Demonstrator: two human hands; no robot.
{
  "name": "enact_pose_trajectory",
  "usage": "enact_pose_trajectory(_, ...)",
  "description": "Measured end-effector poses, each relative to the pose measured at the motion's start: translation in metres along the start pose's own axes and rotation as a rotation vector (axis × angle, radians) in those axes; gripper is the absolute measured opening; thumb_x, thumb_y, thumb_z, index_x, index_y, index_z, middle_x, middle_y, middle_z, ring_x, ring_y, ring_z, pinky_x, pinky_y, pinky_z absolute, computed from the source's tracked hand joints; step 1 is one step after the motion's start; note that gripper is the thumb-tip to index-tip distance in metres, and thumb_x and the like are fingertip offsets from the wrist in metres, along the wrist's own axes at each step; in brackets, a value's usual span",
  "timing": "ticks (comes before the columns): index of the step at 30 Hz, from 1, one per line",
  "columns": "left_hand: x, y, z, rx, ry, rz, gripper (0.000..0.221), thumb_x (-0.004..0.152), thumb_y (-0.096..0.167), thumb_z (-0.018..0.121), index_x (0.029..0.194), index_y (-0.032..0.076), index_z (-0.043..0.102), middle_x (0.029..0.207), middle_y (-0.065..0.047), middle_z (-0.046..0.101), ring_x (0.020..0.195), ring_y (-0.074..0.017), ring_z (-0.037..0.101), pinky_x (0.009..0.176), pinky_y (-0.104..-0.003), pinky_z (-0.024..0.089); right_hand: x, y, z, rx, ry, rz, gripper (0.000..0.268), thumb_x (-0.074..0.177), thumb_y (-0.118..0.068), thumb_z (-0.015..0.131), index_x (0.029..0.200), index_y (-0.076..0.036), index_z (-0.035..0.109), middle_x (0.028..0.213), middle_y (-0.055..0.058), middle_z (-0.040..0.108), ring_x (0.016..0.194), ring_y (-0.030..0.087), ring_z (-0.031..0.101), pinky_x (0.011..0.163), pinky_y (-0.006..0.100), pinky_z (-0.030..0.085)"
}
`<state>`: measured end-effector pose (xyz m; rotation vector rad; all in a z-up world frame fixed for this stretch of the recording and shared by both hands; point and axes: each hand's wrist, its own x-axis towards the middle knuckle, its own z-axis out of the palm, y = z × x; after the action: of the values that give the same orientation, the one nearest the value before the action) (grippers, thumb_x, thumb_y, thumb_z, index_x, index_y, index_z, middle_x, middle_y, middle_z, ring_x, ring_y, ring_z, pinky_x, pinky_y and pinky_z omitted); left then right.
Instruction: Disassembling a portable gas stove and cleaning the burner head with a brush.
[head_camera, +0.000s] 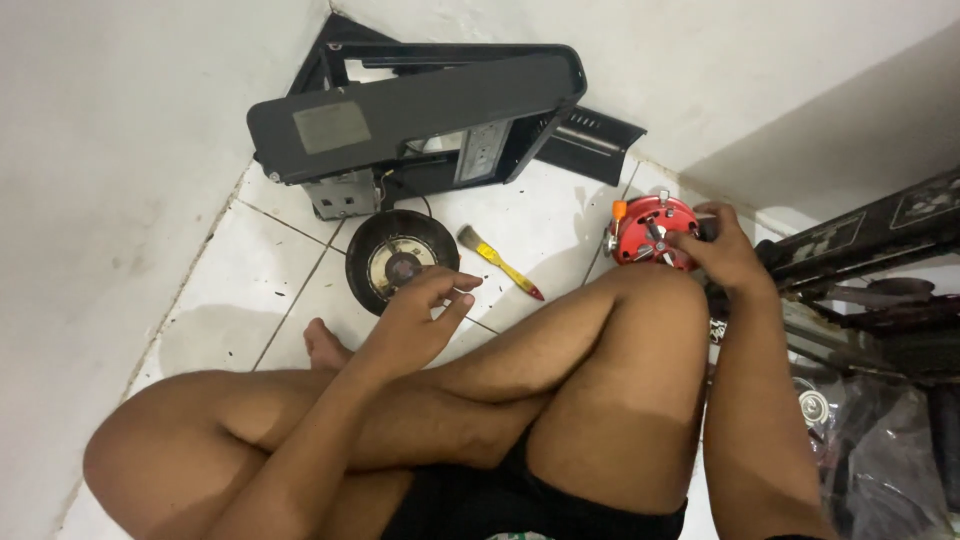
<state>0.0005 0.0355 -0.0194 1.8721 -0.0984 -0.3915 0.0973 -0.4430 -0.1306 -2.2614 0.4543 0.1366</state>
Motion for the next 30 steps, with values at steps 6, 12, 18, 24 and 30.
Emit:
enact_pose_trajectory(6, -0.001, 0.007, 0.001, -0.005, -0.012, -0.04, 0.028, 0.1, 0.02, 0.062, 0.124, 0.012, 0.074, 0.116, -0.013, 0.073, 0.113, -0.032, 0.07, 0.105, -0.046, 0.052, 0.006, -0.016, -0.007, -0.118, -0.153, 0.082, 0.063, 0.082, -0.041, 0.08, 0.142, -0.026, 0.066, 0.11, 0.022, 0.069, 0.082, 0.032, 0.065, 0.057, 0.037, 0.051)
enact_pose_trajectory(12, -0.001, 0.011, -0.003, -0.011, -0.009, -0.025, 0.028, 0.1, 0.018, 0.062, 0.124, 0.01, 0.073, 0.115, -0.015, 0.073, 0.114, -0.0339, 0.07, 0.105, -0.048, 0.052, 0.004, -0.042, -0.014, -0.116, -0.233, 0.078, 0.068, 0.08, -0.033, 0.082, 0.142, -0.016, 0.061, 0.13, 0.025, 0.063, 0.087, 0.034, 0.063, 0.061, 0.041, 0.049)
enact_pose_trajectory(18, -0.003, 0.013, -0.008, -0.018, -0.017, -0.035, 0.03, 0.1, 0.017, 0.06, 0.126, 0.008, 0.072, 0.118, -0.016, 0.072, 0.115, -0.0367, 0.069, 0.105, -0.05, 0.051, 0.0, -0.065, -0.025, -0.25, -0.279, 0.03, 0.072, 0.071, -0.035, 0.088, 0.133, -0.006, 0.065, 0.112, 0.032, 0.065, 0.101, 0.045, 0.064, 0.08, 0.052, 0.051)
enact_pose_trajectory(24, -0.002, 0.011, -0.006, -0.031, -0.008, -0.028, 0.03, 0.1, 0.019, 0.061, 0.126, 0.009, 0.072, 0.117, -0.015, 0.072, 0.114, -0.0346, 0.069, 0.104, -0.05, 0.052, 0.006, -0.06, -0.021, -0.575, -0.201, -0.085, 0.075, 0.055, -0.039, 0.098, 0.116, -0.006, 0.071, 0.106, 0.023, 0.072, 0.107, 0.042, 0.068, 0.092, 0.05, 0.054)
enact_pose_trajectory(30, -0.004, 0.011, -0.008, -0.042, 0.0, -0.013, 0.03, 0.099, 0.019, 0.063, 0.125, 0.007, 0.072, 0.116, -0.016, 0.072, 0.112, -0.0349, 0.07, 0.102, -0.049, 0.054, -0.031, -0.072, 0.0, -0.562, 0.068, -0.145, 0.063, 0.073, -0.032, 0.094, 0.117, -0.007, 0.058, 0.121, 0.017, 0.056, 0.106, 0.047, 0.065, 0.094, 0.056, 0.051)
